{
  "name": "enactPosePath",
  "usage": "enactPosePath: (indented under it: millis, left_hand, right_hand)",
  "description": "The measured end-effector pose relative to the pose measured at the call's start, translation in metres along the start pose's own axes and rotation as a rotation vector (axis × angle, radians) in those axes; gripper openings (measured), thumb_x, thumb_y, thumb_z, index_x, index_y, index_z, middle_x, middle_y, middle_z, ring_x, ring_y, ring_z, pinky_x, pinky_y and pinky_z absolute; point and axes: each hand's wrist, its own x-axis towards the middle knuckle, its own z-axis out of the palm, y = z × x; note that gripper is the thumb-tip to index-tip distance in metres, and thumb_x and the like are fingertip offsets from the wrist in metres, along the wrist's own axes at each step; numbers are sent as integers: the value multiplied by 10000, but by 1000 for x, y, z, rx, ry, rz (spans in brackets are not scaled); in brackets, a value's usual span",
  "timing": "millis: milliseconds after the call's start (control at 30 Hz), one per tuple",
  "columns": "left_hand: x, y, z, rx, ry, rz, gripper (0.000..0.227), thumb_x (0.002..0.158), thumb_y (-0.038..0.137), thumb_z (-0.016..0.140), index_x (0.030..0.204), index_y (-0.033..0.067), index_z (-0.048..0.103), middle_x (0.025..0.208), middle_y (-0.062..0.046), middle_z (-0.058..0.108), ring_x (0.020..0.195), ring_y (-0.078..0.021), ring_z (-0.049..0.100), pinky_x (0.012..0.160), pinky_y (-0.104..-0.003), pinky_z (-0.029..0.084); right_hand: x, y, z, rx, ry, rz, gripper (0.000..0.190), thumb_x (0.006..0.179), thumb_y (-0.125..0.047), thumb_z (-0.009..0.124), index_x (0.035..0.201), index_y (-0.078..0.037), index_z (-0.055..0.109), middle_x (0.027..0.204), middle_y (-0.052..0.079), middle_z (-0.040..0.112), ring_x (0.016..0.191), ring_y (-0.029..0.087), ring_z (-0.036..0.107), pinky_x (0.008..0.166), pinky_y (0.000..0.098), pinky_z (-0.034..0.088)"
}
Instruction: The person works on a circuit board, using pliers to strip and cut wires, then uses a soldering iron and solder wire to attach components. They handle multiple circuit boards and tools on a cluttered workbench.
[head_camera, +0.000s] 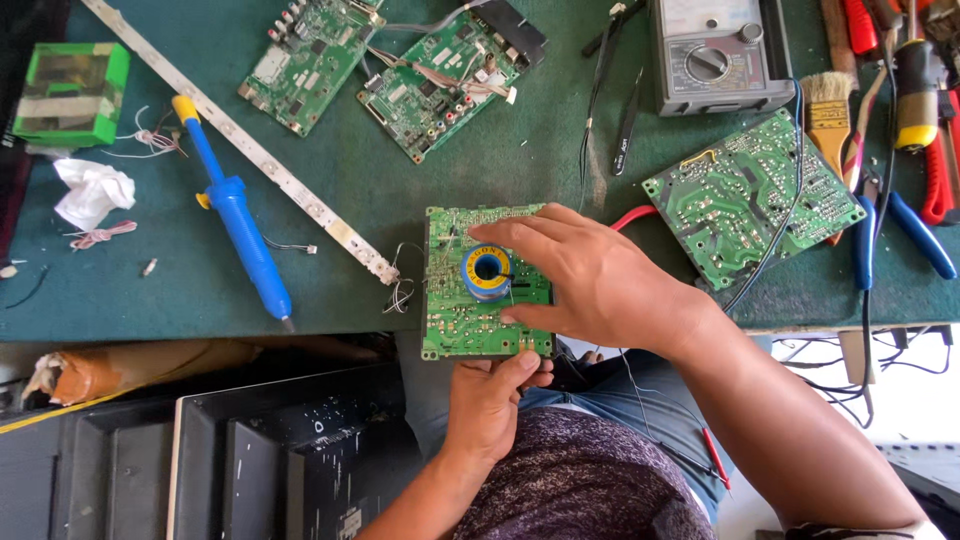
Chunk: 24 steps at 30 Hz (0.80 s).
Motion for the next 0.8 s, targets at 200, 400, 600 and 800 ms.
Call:
enactPosePath:
  millis: [200,400,600,800]
  left_hand:
    - [-2,4,-4,39,-52,2,403,896,75,817,1282,34,712,1029,-129,761,889,-386,792,735,-453,691]
    - [0,-1,-9,43,11,-25,323,870,54,826,1180,1,752,939,-165,786,839,-398,801,696,-451,688]
    - [-2,3,-7,-4,8,-46,580,882,24,803,1438,56,641,1188,-225,748,956,-478,771,786,-528,731]
    - [-1,-2,-4,-5,21,-17,295,842,48,851,1105,-55,767,916,-165,780,813,-388,801,651,-419,683]
  right_hand:
    - [5,9,3,46,-10,61,819,901,-370,861,1555,-61,476,1428,127,660,1235,359,616,1007,484,489]
    - [17,22,-9,172,-60,86,936,836,-300,903,1603,-64,422,1490,151,638,1224,372,588,1028,489,467]
    - [35,31,-15,298,-257,114,741,834,-260,882,1481,-184,527,1362,15,752,1163,242,676,949,411,497]
    - [45,30,-19,263,-354,263,591,737,-308,978,1213,-222,638,1042,-26,725,908,187,641,794,382,489]
